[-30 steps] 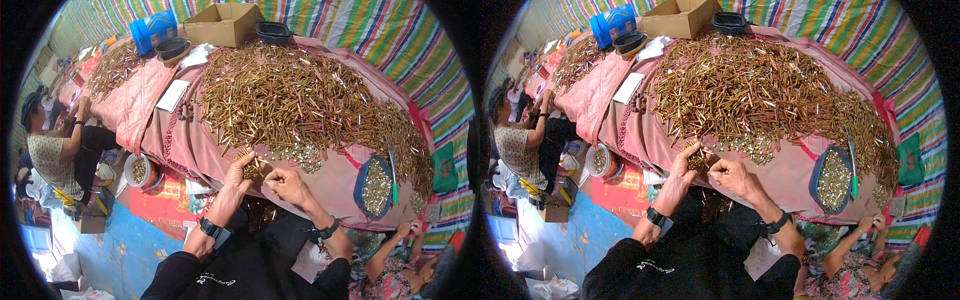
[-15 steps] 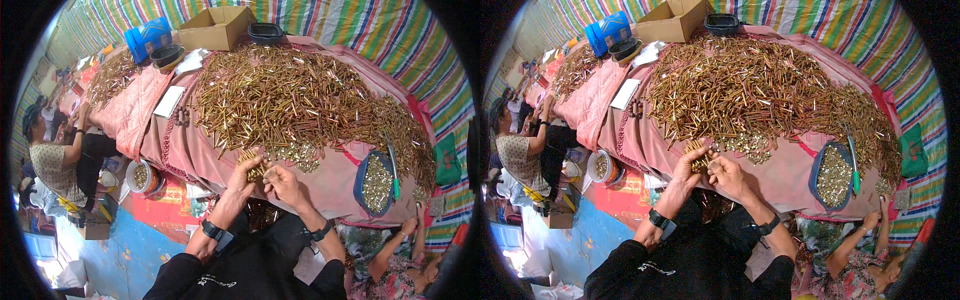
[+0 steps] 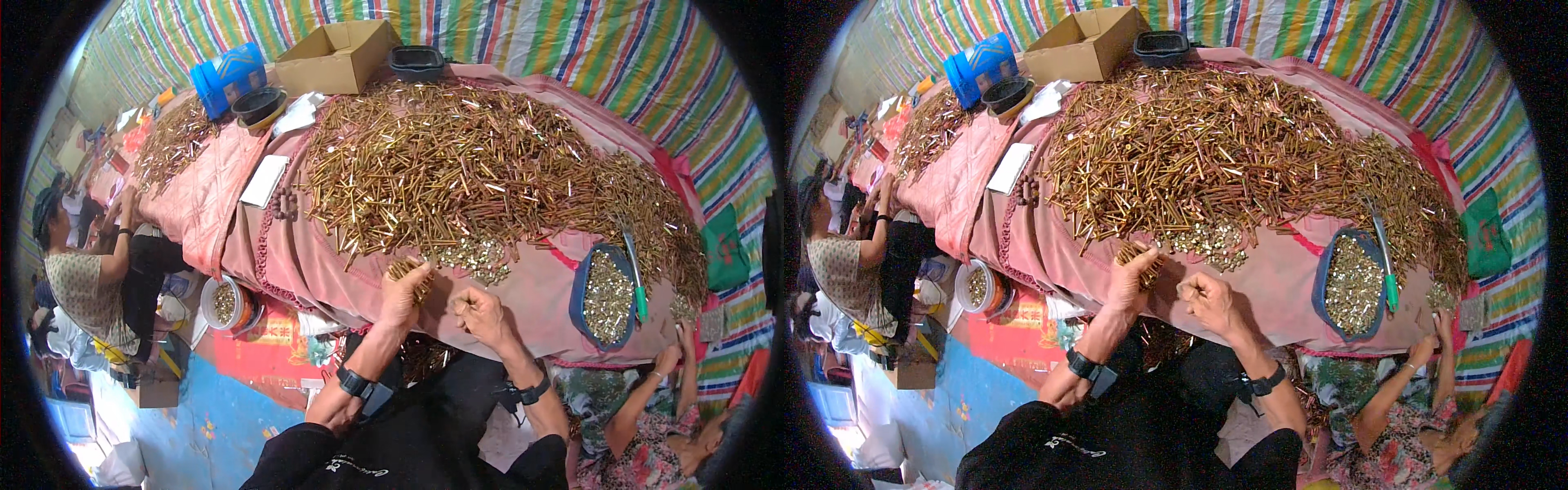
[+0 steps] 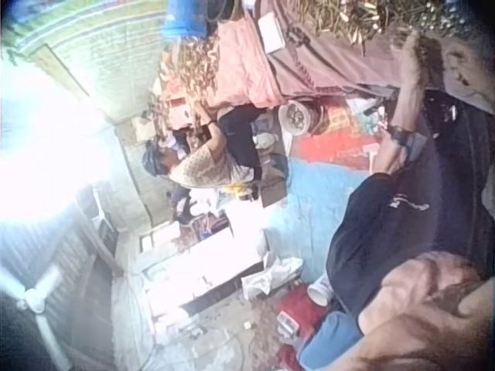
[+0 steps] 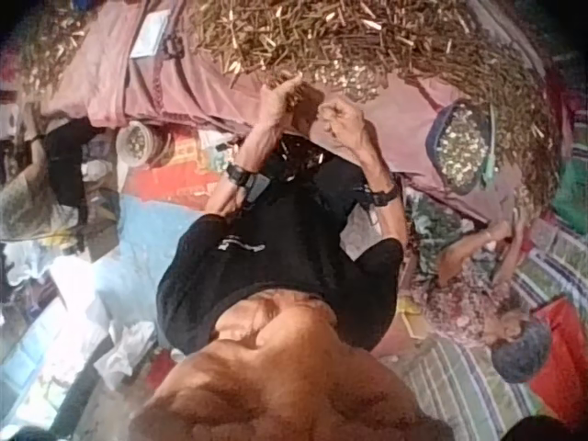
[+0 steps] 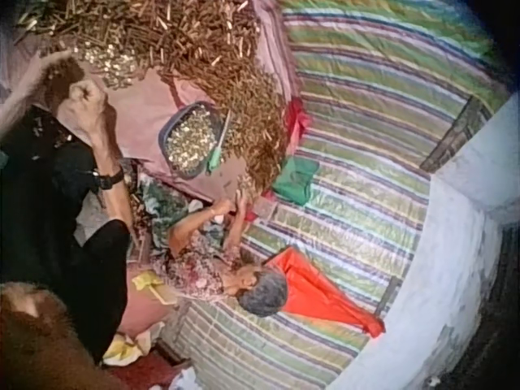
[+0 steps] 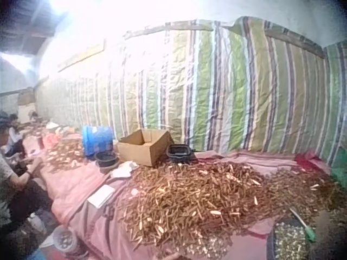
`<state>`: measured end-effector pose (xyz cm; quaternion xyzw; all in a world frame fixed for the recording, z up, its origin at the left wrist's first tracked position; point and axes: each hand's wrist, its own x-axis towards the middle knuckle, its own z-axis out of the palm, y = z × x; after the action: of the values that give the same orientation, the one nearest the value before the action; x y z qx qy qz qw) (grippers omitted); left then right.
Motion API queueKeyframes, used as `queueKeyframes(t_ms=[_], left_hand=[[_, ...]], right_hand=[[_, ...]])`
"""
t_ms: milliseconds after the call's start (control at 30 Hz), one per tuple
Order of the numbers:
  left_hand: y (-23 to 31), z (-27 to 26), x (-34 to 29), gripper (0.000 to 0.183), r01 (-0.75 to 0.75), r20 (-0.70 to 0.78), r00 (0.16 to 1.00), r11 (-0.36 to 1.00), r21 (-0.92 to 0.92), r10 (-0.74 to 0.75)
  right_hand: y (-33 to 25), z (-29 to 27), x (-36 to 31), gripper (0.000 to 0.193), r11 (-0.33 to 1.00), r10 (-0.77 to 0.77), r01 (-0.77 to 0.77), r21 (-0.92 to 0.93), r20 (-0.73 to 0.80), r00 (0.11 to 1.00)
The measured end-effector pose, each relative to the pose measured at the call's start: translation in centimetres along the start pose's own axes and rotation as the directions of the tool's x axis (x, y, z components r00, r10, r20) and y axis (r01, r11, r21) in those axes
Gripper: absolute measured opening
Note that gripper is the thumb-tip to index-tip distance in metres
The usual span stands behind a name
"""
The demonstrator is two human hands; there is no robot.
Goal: Sorting and inspecting small metal components on a table.
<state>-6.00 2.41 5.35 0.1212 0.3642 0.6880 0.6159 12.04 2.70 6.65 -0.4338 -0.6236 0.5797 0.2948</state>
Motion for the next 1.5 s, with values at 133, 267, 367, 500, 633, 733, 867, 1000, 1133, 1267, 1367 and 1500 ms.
queueKeyframes(t_ms=[133,267,367,500,633,733,867,1000,1133,1267,1367,1500], left_hand=[[-3.8,-0.4,0.1,0.013,-0.286,0.04,0.951,0.819,0.496,0.308],[-4.1,-1.3,-0.1,0.023,-0.639,0.415,0.758,0.444,0.629,0.503],[-3.9,-1.2,-0.8,0.025,-0.714,0.554,0.667,0.215,0.666,0.499],[-4.2,-1.9,-0.8,0.027,-0.706,0.56,0.658,0.155,0.691,0.504],[-3.6,-0.7,-2.0,0.035,-0.53,0.347,0.823,0.387,0.754,0.45],[-3.5,-0.9,-1.9,0.036,-0.52,0.345,0.839,0.433,0.737,0.421],[-3.3,-2.5,-1.1,0.026,-0.692,0.57,0.71,0.26,0.673,0.414],[-3.6,-2.1,-0.8,0.02,-0.726,0.582,0.678,0.286,0.626,0.449],[-3.7,-2.2,-0.9,0.021,-0.712,0.565,0.692,0.298,0.635,0.449],[-3.6,-2.3,-0.8,0.018,-0.721,0.561,0.686,0.33,0.609,0.463],[-3.1,-2.2,-1.2,0.018,-0.725,0.55,0.68,0.332,0.603,0.485],[-3.4,-1.9,-1.6,0.017,-0.704,0.483,0.684,0.323,0.632,0.546]], right_hand=[[-0.1,-1.8,-0.7,0.02,0.978,0.025,-0.042,-0.206,-0.084,0.996],[0.5,-2.4,0.0,0.014,0.903,-0.071,-0.004,-0.429,-0.159,0.985],[0.5,-2.6,1.9,0.014,0.884,-0.241,0.125,-0.451,-0.212,0.947],[-0.8,-1.6,6.2,0.016,0.682,-0.552,0.354,-0.64,-0.132,0.823],[-2.1,-0.8,8.8,0.019,0.523,-0.461,0.273,-0.808,0.001,0.887],[-1.7,-0.8,10.4,0.015,0.393,-0.466,0.289,-0.873,0.082,0.881],[-1.0,-1.0,11.2,0.009,0.265,-0.537,0.432,-0.862,0.24,0.809],[-0.6,-1.7,11.1,0.01,0.084,-0.686,0.484,-0.871,0.302,0.662],[-3.8,-2.7,10.4,0.012,0.363,-0.465,0.48,-0.799,0.291,0.836],[-6.3,-3.9,9.3,0.019,0.665,-0.356,0.392,-0.636,0.192,0.915],[-8.0,-4.2,8.6,0.022,0.621,-0.312,0.391,-0.679,0.244,0.918],[-7.5,-3.1,9.5,0.021,0.511,-0.15,0.385,-0.768,0.362,0.92]])
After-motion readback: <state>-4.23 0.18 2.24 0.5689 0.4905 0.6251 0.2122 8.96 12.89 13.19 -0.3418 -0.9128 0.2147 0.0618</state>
